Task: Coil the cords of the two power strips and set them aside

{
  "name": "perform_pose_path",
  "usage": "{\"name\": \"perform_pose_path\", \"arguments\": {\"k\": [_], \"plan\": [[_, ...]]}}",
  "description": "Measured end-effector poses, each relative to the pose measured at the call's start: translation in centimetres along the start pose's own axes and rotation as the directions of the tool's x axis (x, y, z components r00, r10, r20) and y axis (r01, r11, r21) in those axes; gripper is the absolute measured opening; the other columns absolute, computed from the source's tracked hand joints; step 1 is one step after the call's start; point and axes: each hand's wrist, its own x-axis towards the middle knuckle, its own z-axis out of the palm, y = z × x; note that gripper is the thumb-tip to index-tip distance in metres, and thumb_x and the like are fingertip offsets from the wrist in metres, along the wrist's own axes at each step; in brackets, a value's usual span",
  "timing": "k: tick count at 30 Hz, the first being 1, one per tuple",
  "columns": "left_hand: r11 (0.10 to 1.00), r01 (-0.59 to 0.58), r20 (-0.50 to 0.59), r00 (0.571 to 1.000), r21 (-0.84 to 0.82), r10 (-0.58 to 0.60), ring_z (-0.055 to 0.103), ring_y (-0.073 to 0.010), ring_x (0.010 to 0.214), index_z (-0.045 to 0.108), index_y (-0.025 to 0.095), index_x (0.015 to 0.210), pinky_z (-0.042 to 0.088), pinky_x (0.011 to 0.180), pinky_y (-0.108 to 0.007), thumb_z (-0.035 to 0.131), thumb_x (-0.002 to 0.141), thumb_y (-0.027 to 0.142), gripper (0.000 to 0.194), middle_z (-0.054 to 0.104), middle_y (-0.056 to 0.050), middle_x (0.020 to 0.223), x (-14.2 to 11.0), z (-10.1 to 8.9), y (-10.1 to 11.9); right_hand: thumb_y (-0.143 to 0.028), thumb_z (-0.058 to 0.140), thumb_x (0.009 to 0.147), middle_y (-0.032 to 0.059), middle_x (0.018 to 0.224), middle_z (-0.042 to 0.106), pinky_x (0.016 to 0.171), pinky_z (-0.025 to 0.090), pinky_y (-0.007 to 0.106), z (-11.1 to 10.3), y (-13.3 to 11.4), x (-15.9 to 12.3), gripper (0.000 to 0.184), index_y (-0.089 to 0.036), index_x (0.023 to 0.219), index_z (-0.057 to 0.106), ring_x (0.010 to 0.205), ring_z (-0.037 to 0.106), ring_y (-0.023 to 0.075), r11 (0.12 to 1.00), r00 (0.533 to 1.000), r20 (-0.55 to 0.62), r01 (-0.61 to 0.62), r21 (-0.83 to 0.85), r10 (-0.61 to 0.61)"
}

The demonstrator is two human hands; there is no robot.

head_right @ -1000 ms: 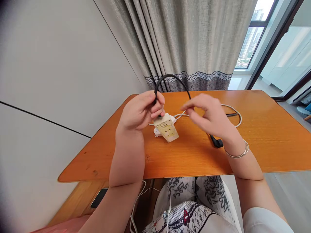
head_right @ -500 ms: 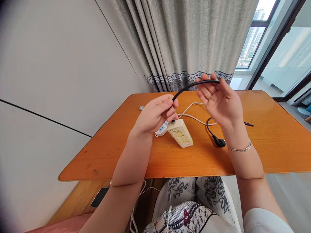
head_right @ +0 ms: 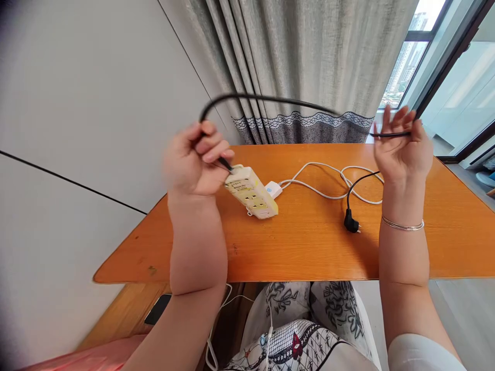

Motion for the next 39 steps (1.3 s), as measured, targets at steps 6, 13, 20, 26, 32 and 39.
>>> {"name": "perform_pose_path", "arguments": {"k": [6, 13, 20, 26, 32, 39], "plan": [[0.968, -0.108, -0.175, 0.982, -0.228, 0.069, 0.021, -0.0062, 0.039, 0.047, 0.020, 0.071, 0.036, 0.048, -0.016, 0.030, 0.109, 0.017, 0.042, 0.027, 0.008, 0.046, 0.6, -1.5, 2.2, -0.008, 0.037, 0.100, -0.0047, 0.070, 0.057, 0.054, 0.051, 0.017, -1.2, -1.7, 3.1, 0.037, -0.020, 0.068, 0.050, 0.052, 0.057, 0.0024, 0.996, 0.961, -0.275, 0.037, 0.087, -0.012], [0.955, -0.241, -0.273, 0.943, -0.172, 0.189, 0.034, -0.0016, 0.041, 0.054, 0.017, 0.077, 0.040, 0.057, -0.016, 0.031, 0.112, 0.019, 0.042, 0.038, 0.009, 0.049, 0.5, -1.7, 2.0, -0.004, 0.026, 0.100, -0.0075, 0.059, 0.031, 0.049, 0.046, 0.016, -1.1, -2.6, 3.2, 0.043, -0.023, 0.063, 0.034, 0.042, 0.041, 0.0018, 0.973, 0.928, -0.303, 0.229, 0.008, -0.216], [0.958, -0.247, -0.313, 0.930, -0.147, 0.192, 0.032, -0.0049, 0.042, 0.051, 0.021, 0.078, 0.041, 0.055, -0.017, 0.032, 0.111, 0.020, 0.038, 0.038, 0.009, 0.047, 0.3, -1.4, 2.1, -0.015, 0.037, 0.101, -0.0102, 0.055, 0.003, 0.041, 0.007, 0.028, -0.7, -3.0, 1.6, 0.032, -0.027, 0.073, 0.047, 0.045, 0.000, 0.0121, 0.888, 0.994, 0.003, 0.102, -0.449, -0.112], [0.957, -0.263, -0.225, 0.947, -0.126, 0.230, 0.037, -0.0067, 0.044, 0.053, 0.023, 0.080, 0.040, 0.057, -0.021, 0.036, 0.108, 0.019, 0.033, 0.040, 0.008, 0.050, 0.6, -2.5, 2.1, -0.010, 0.049, 0.074, -0.0101, 0.050, 0.009, 0.049, 0.022, 0.032, -1.8, -1.8, 2.7, 0.027, -0.031, 0.084, 0.062, 0.050, 0.005, 0.0154, 0.793, 0.986, 0.140, 0.155, -0.589, -0.089], [0.945, -0.254, -0.320, 0.930, -0.207, 0.180, 0.030, -0.0042, 0.042, 0.053, 0.019, 0.078, 0.040, 0.058, -0.018, 0.031, 0.110, 0.018, 0.038, 0.039, 0.010, 0.050, 0.2, -1.2, 1.9, -0.010, 0.042, 0.075, -0.0058, 0.064, 0.026, 0.068, 0.044, 0.031, -4.4, -1.3, 6.7, 0.021, -0.026, 0.077, 0.055, 0.055, 0.030, 0.0132, 0.949, 0.958, -0.212, 0.127, -0.289, -0.192], [0.962, -0.208, -0.262, 0.952, -0.176, 0.158, 0.032, -0.0054, 0.044, 0.055, 0.019, 0.078, 0.040, 0.059, -0.020, 0.033, 0.110, 0.018, 0.039, 0.039, 0.008, 0.053, 0.0, -1.1, 1.6, -0.019, 0.057, 0.060, -0.0028, 0.074, 0.041, 0.073, 0.041, 0.040, -7.7, 0.9, 9.3, 0.028, -0.029, 0.077, 0.038, 0.067, 0.042, 0.0167, 0.803, 0.964, -0.146, 0.097, -0.588, -0.224]]}}
